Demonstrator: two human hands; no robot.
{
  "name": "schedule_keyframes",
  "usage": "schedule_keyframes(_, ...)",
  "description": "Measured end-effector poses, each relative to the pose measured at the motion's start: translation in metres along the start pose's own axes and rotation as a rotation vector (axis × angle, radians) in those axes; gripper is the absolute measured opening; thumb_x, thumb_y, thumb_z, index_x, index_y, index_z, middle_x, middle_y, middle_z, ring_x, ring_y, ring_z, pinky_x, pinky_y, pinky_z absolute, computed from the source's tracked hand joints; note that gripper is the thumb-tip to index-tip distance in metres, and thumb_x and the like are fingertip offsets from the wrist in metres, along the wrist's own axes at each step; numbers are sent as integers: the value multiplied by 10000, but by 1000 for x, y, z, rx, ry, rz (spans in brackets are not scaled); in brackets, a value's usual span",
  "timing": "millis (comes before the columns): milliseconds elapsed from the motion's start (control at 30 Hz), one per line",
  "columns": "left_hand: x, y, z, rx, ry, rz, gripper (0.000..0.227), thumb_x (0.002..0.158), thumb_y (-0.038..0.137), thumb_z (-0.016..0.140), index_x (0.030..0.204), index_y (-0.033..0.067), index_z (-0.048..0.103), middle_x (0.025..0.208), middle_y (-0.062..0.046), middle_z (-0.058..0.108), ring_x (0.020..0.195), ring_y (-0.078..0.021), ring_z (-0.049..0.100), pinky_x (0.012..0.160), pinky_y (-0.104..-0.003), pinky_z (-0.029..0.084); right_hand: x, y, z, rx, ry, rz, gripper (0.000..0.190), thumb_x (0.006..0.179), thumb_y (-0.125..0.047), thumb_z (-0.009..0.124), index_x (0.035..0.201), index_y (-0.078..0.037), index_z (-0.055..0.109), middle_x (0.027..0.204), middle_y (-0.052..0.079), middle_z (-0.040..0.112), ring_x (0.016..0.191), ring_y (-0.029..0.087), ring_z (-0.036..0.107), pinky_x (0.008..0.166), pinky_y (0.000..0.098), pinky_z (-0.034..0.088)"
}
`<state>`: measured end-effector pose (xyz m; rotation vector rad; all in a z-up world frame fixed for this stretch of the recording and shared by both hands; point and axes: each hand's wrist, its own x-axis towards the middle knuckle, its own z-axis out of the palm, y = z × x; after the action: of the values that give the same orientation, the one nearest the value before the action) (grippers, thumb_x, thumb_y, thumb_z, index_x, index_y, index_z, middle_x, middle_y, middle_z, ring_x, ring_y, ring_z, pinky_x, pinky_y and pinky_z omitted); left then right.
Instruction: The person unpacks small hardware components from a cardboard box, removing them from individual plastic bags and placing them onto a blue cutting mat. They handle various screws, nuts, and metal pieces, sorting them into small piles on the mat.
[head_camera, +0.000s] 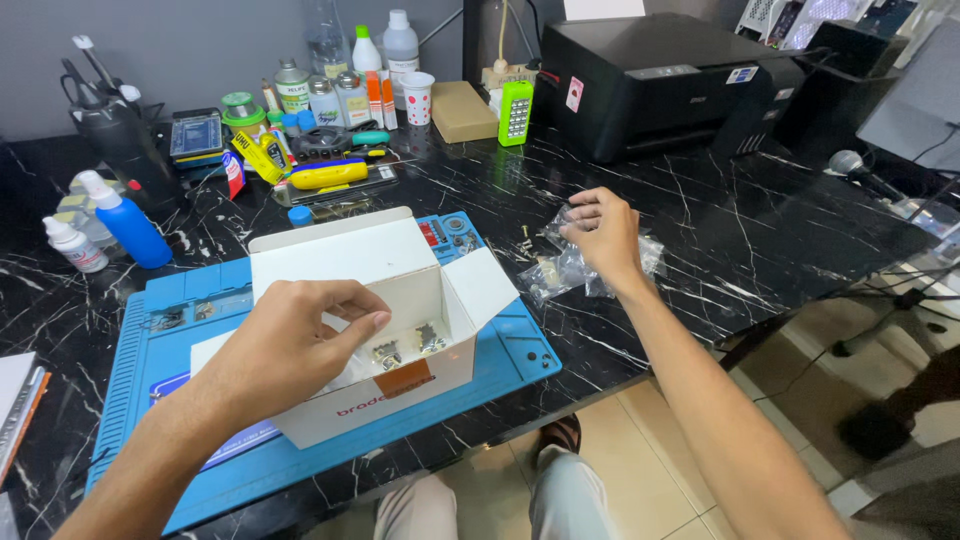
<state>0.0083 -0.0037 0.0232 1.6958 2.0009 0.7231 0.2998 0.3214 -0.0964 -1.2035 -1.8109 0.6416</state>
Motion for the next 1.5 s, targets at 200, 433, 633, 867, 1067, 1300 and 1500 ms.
schedule_keyframes(200, -10, -5, -7, -72, 62, 59, 297, 1049, 163, 763, 1289, 32, 880, 1176, -235, 925, 1296, -419, 852, 1060, -547, 715, -6, -34, -14, 184, 32, -38, 372, 971, 20, 889, 1325, -42, 790, 1215, 194, 872, 1047, 201, 865, 914, 335, 703)
schedule_keyframes(433, -9, -20, -7, -151, 176, 110, 329, 1061, 136, 734, 1360, 35, 827, 1221, -225, 898, 1309, -416, 831, 1048, -563, 702, -37, -112, -14, 409, -56, -85, 391, 943, 25, 908, 1310, -15, 777, 1213, 219, 851, 1034, 218, 865, 855, 344, 744)
schedule_keyframes(633, -18, 3, -1, -293, 180, 170, 574, 1039, 257, 791, 1530, -20, 684, 1375, -332, 788, 1275, -529, 809, 999, -611, 706, -94, -185, 9, 592, -314, -35, 508, 859, 81, 918, 1335, 37, 745, 1111, 189, 805, 944, 271, 864, 801, 446, 780)
schedule_keyframes(867, -3, -3, 12, -231, 139, 207, 336, 1039, 119, 804, 1351, -4, 808, 1160, -271, 852, 1074, -459, 882, 841, -525, 746, -138, -204, 35, 480, -523, -137, 479, 821, 35, 949, 1276, 9, 803, 1027, 166, 829, 909, 285, 888, 831, 473, 786)
schedule_keyframes(1067, 16, -17, 15, -67, -69, 31, 371, 988, 78, 807, 1353, 12, 821, 1161, -260, 873, 1107, -453, 877, 885, -554, 729, -143, -204, 9, 149, -458, -390, 421, 900, -80, 915, 1308, -69, 809, 1116, 172, 890, 1173, 379, 878, 1117, 507, 676)
schedule_keyframes(1300, 36, -6, 24, 64, -397, -7, 391, 963, 33, 791, 1348, 55, 856, 1241, -247, 878, 1189, -492, 843, 1008, -551, 702, -92, -138, -14, 63, -230, -168, 388, 951, -195, 910, 1321, -131, 813, 1163, 79, 896, 1193, 214, 824, 1157, 382, 612)
schedule_keyframes(1500, 70, -29, 47, 253, -372, 8, 290, 938, 77, 885, 1210, 158, 939, 1144, -154, 907, 1077, -383, 871, 939, -457, 719, -40, -41, -34, -60, -35, 54, 442, 950, -250, 935, 1374, -201, 822, 1222, 50, 882, 1234, 207, 807, 1106, 364, 591)
